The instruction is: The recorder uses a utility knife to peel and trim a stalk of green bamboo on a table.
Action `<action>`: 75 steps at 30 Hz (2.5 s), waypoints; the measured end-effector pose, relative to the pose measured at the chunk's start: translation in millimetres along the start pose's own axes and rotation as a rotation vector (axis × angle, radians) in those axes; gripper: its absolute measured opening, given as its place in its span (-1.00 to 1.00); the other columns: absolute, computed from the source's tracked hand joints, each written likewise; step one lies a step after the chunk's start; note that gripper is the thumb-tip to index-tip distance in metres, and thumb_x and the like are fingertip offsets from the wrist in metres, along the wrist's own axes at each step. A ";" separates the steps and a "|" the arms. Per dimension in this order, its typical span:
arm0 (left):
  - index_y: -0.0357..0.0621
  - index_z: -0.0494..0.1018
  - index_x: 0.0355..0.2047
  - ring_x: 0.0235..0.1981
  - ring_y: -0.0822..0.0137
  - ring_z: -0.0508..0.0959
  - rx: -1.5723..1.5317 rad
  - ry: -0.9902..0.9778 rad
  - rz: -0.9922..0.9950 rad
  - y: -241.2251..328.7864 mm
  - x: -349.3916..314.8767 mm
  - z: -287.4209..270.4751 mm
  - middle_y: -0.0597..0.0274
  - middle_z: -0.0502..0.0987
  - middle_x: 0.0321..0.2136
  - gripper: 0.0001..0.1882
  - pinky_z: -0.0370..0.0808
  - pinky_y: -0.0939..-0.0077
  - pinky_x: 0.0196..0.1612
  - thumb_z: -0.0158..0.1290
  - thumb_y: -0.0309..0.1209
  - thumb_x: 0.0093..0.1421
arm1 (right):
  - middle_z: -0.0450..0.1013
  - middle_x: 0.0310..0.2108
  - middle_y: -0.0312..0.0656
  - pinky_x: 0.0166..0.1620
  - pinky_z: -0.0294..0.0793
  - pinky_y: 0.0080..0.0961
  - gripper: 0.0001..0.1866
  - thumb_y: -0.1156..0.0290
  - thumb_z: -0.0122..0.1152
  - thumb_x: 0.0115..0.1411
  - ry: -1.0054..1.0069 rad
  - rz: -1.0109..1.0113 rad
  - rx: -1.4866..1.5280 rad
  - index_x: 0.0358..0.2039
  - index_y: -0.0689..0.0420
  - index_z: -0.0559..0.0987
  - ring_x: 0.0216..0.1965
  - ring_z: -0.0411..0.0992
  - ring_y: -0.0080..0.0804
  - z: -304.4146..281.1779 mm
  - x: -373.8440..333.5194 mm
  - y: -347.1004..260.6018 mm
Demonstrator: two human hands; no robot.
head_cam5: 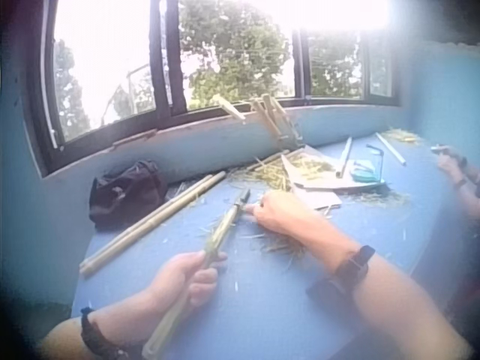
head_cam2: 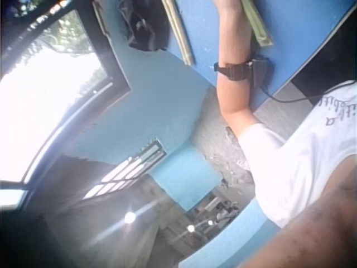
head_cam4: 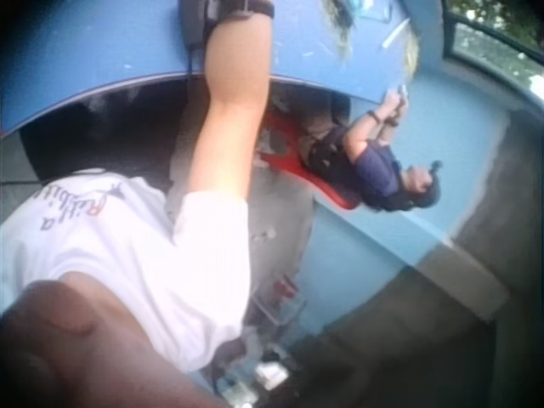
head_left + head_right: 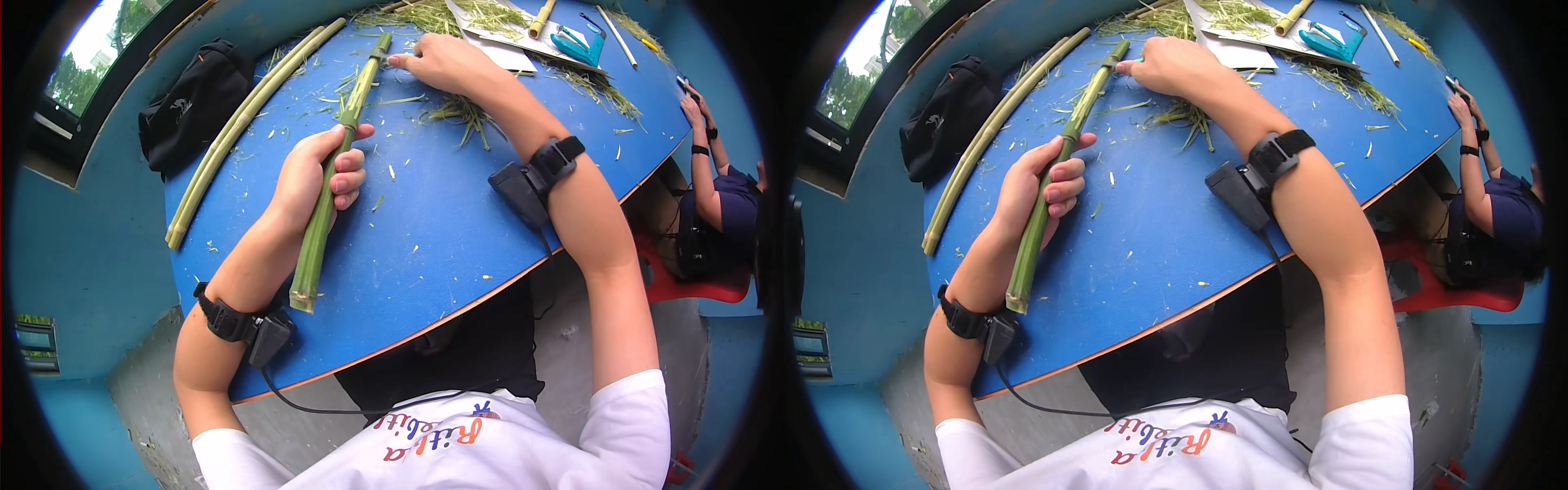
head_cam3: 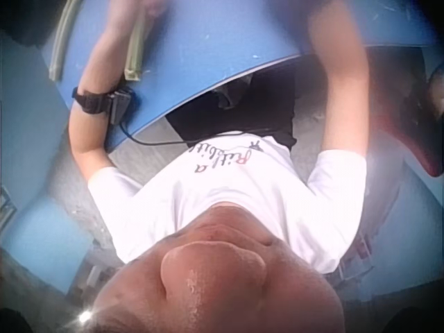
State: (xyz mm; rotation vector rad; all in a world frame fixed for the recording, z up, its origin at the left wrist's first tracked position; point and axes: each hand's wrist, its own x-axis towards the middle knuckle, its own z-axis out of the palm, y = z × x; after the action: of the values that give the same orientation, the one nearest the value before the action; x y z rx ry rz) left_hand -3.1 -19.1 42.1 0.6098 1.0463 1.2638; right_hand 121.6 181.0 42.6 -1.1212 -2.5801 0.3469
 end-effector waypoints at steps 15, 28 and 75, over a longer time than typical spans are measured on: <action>-0.28 0.20 -0.08 -0.74 0.68 0.12 -0.076 -0.012 -0.035 1.6 2.4 -1.0 0.50 0.11 -0.68 -0.66 0.13 0.78 -0.74 -0.35 -0.28 0.31 | 0.49 -0.32 0.09 -0.16 0.40 -0.19 -0.36 -0.18 -0.03 0.09 -0.127 0.065 0.018 -0.37 0.27 0.57 -0.22 0.46 -0.03 -0.7 7.4 1.5; -0.29 0.20 -0.08 -0.74 0.69 0.11 -0.007 -0.003 -0.028 3.4 0.2 -5.6 0.51 0.10 -0.68 -0.66 0.13 0.79 -0.75 -0.37 -0.28 0.31 | 0.48 -0.42 0.12 -0.19 0.40 -0.21 -0.39 -0.14 -0.07 0.12 0.148 -0.075 -0.050 -0.46 0.25 0.56 -0.28 0.47 -0.03 10.4 11.5 0.1; -0.13 0.20 -0.42 -0.81 0.71 0.14 -0.241 -0.098 -0.133 10.4 3.4 -14.9 0.52 0.12 -0.74 -0.80 0.15 0.84 -0.84 -0.22 -0.30 0.29 | 0.36 -0.69 0.06 -0.42 0.32 -0.19 -0.32 -0.15 -0.07 0.13 -0.010 -0.135 0.038 -0.66 0.34 0.45 -0.57 0.40 -0.07 2.3 2.6 -17.4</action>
State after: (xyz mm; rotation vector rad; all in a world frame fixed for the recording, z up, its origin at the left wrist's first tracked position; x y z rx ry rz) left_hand -21.3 -15.8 43.4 0.4062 0.8247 1.2090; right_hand 107.5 171.1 46.9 -0.9290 -2.6289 0.3686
